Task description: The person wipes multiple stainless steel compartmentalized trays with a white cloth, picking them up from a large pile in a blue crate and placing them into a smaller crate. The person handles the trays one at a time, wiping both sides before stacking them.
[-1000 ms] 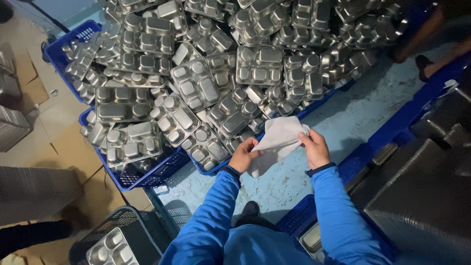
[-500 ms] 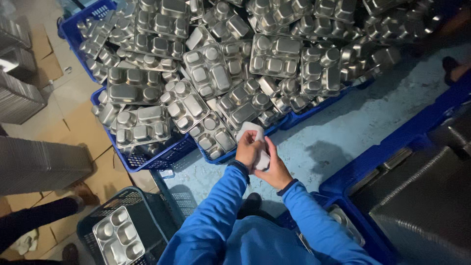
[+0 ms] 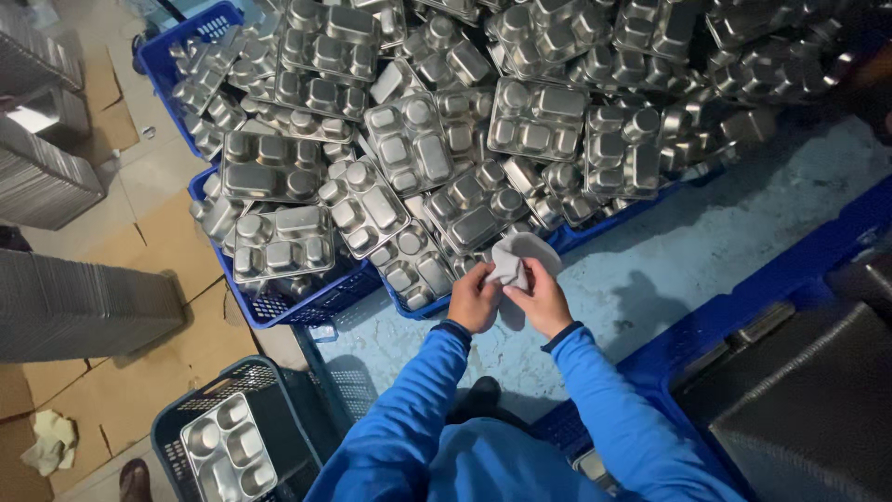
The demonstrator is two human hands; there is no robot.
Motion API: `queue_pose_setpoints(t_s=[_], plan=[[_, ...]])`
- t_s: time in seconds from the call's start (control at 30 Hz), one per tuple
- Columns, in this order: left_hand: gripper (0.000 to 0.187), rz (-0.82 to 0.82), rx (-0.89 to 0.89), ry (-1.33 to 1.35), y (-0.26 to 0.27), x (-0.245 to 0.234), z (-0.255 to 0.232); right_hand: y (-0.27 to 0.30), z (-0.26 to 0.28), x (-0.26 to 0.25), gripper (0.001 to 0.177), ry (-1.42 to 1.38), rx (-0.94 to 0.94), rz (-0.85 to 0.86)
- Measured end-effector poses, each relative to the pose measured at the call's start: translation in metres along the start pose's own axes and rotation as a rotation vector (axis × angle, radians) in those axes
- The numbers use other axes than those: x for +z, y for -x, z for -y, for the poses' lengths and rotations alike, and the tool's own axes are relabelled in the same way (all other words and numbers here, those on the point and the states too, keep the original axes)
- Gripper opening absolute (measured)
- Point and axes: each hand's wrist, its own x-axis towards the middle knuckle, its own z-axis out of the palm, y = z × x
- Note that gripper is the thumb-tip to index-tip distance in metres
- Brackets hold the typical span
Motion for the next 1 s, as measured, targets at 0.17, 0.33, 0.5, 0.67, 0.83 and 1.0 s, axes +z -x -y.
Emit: queue_pose_setpoints(t_s=[0.17, 0.33, 0.5, 0.67, 0.83, 1.0], plan=[[0.023, -0.128, -0.02, -0.005, -0.016, -0.015, 0.035, -0.004, -0.026, 0.001, 0.031, 0.489, 0.154, -0.152], [0.021, -0.22, 0.113, -0.307, -0.011, -0.058, 0.039, -0.007, -0.041, -0.019, 0.011, 0.751, -0.09, -0.209], [0.035, 0.068, -0.06, -0.657, 0.017, -0.09, 0.018, -0.014, -0.027, -0.026, 0.012, 0.853, -0.217, -0.206], [0.024, 0.152, -0.137, -0.812, 0.014, -0.107, 0.036, -0.027, -0.014, -0.028, 0.016, 0.885, -0.11, -0.022], [0.032, -0.012, -0.322, -0.534, 0.006, -0.074, 0.067, -0.037, -0.026, 0.026, 0.03, 0.858, 0.101, -0.015], [0.043, -0.074, -0.688, 0.083, 0.01, -0.041, 0.065, -0.011, -0.039, 0.112, 0.025, 0.839, 0.173, 0.167]])
